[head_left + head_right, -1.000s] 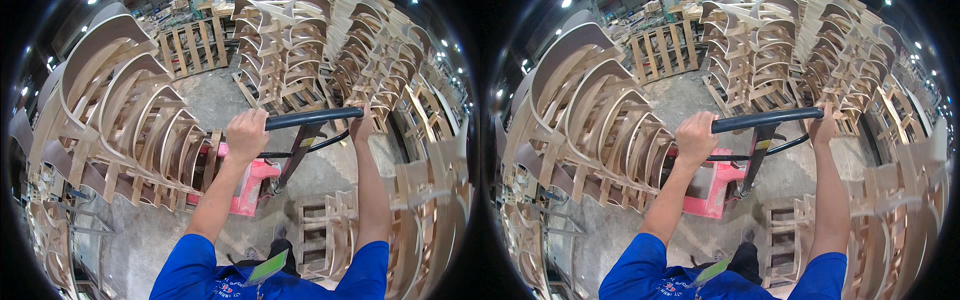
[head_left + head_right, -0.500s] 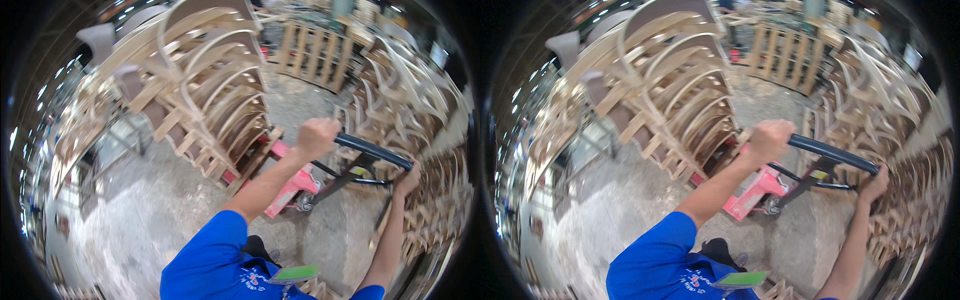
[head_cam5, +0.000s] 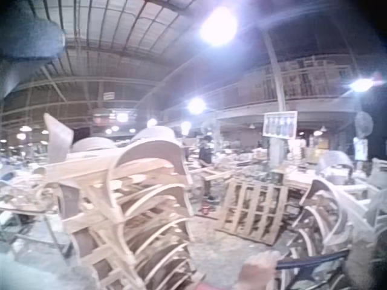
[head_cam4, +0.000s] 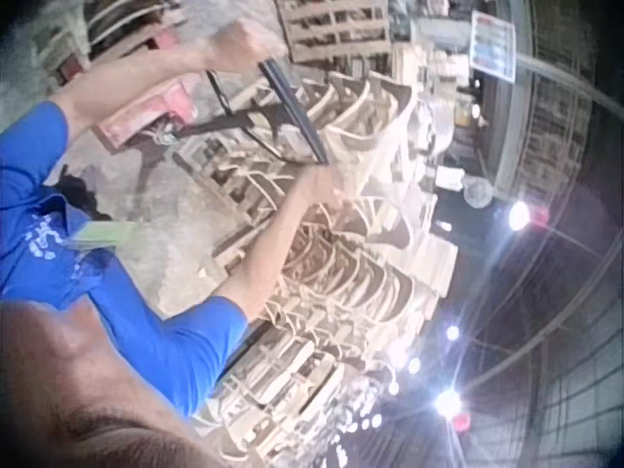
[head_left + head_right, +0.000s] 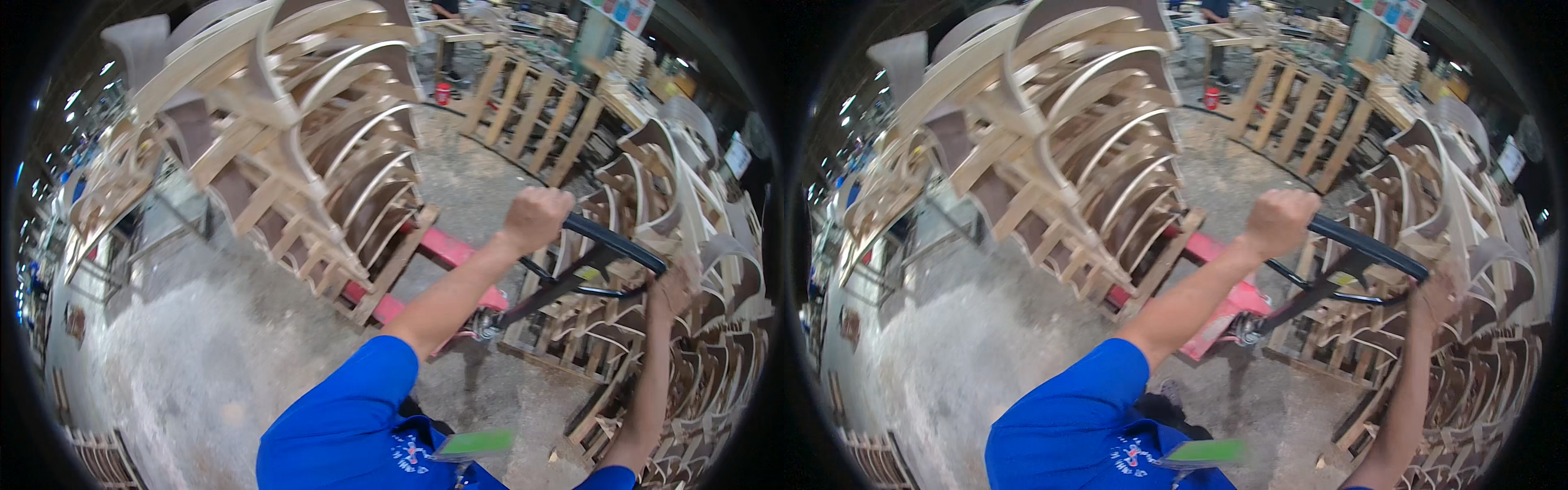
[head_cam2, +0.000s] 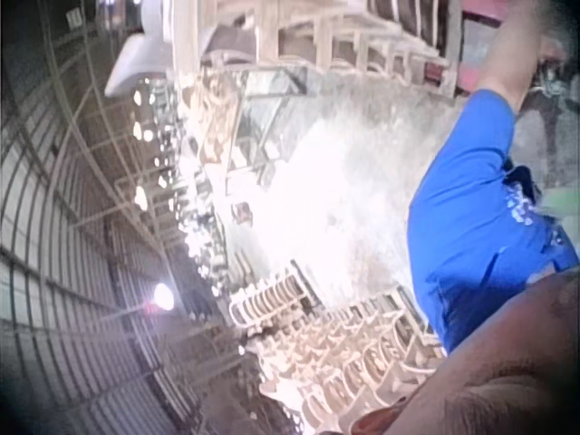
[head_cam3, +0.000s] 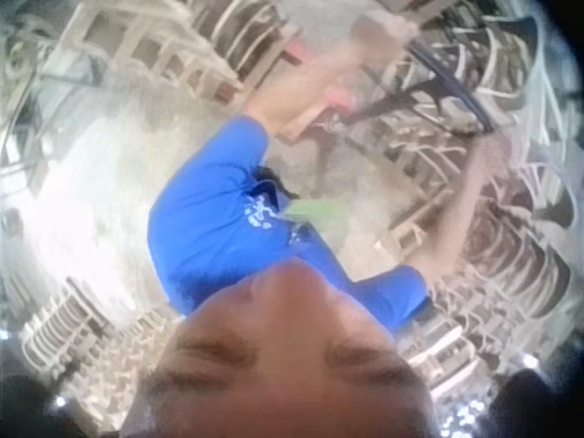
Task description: The person operates a red manual pallet jack to move stacks of unfinished wooden chair frames within a workshop. They position the jack under a pallet, lift the load, and pull it across the floor to a new location, repeating this process with multiple pallets.
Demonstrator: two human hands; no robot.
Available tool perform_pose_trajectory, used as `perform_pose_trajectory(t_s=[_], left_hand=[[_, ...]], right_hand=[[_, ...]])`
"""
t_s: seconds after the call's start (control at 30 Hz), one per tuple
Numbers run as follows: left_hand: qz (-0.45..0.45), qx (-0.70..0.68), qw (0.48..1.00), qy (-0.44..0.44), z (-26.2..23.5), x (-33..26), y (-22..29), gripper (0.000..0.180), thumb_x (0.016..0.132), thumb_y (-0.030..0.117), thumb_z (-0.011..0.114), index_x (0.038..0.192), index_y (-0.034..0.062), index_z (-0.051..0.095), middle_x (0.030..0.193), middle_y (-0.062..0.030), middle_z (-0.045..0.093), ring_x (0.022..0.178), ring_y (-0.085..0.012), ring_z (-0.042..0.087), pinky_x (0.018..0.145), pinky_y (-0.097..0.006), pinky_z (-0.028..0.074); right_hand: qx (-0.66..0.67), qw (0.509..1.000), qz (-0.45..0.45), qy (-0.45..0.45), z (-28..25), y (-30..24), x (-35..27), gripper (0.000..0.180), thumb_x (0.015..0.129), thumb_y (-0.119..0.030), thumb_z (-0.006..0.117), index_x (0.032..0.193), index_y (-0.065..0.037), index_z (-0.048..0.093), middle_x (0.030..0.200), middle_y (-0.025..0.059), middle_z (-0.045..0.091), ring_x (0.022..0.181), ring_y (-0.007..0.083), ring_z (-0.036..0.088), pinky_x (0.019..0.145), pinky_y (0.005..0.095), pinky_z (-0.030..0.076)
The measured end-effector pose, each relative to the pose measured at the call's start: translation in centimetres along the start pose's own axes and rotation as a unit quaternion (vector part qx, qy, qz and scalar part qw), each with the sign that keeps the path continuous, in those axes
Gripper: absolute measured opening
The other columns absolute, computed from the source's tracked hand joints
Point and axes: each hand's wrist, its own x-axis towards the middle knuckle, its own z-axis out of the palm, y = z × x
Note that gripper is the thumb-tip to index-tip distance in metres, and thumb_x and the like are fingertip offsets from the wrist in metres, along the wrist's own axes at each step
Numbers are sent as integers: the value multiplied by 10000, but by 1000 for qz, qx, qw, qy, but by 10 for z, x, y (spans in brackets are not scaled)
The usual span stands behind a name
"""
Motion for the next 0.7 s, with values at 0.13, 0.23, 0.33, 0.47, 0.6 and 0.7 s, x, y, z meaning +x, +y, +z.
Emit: perform_pose_trajectory(t_s=[0.13,0.23,0.33,0.47,0.6,0.7], left_hand=[[-27,28,999,-25,47,28,-31,72,821,103,609,845,116,543,724,-80,582,692,-304,643,618,-444,489],[-37,63,997,-23,75,41,-67,80,813,86,611,843,116,543,722,-76,577,684,-302,640,616,-442,490],[-38,66,997,-5,105,62,-94,104,799,69,624,849,117,546,727,-74,575,684,-299,639,620,-443,494],[-45,83,996,1,144,82,-130,103,798,86,637,865,120,567,721,-74,570,676,-297,639,614,-441,496],[-51,123,991,4,174,99,-177,93,797,98,640,858,120,574,718,-80,577,663,-300,643,606,-445,503],[-49,113,992,26,194,119,-216,84,797,110,644,842,116,573,718,-91,591,661,-307,651,606,-448,513]], right_hand=[[-9,999,-37,26,29,-24,60,1030,799,-481,810,1575,2,336,1637,177,341,1523,393,295,1195,569,255],[-19,996,-63,58,36,-69,106,1105,815,-493,790,1588,79,246,1685,197,240,1568,401,198,1234,570,206],[-37,995,-76,62,50,-87,154,1089,828,-499,775,1573,106,261,1679,231,229,1580,418,158,1256,574,183],[-23,993,-83,78,83,-116,215,959,840,-474,770,1519,87,394,1655,227,291,1562,417,206,1248,568,217],[35,991,-88,96,112,-158,270,751,860,-393,752,1438,29,523,1558,216,454,1499,399,337,1210,561,277],[128,986,-92,55,132,-184,310,627,856,-303,755,1378,-14,563,1430,199,568,1396,381,468,1109,533,400]])
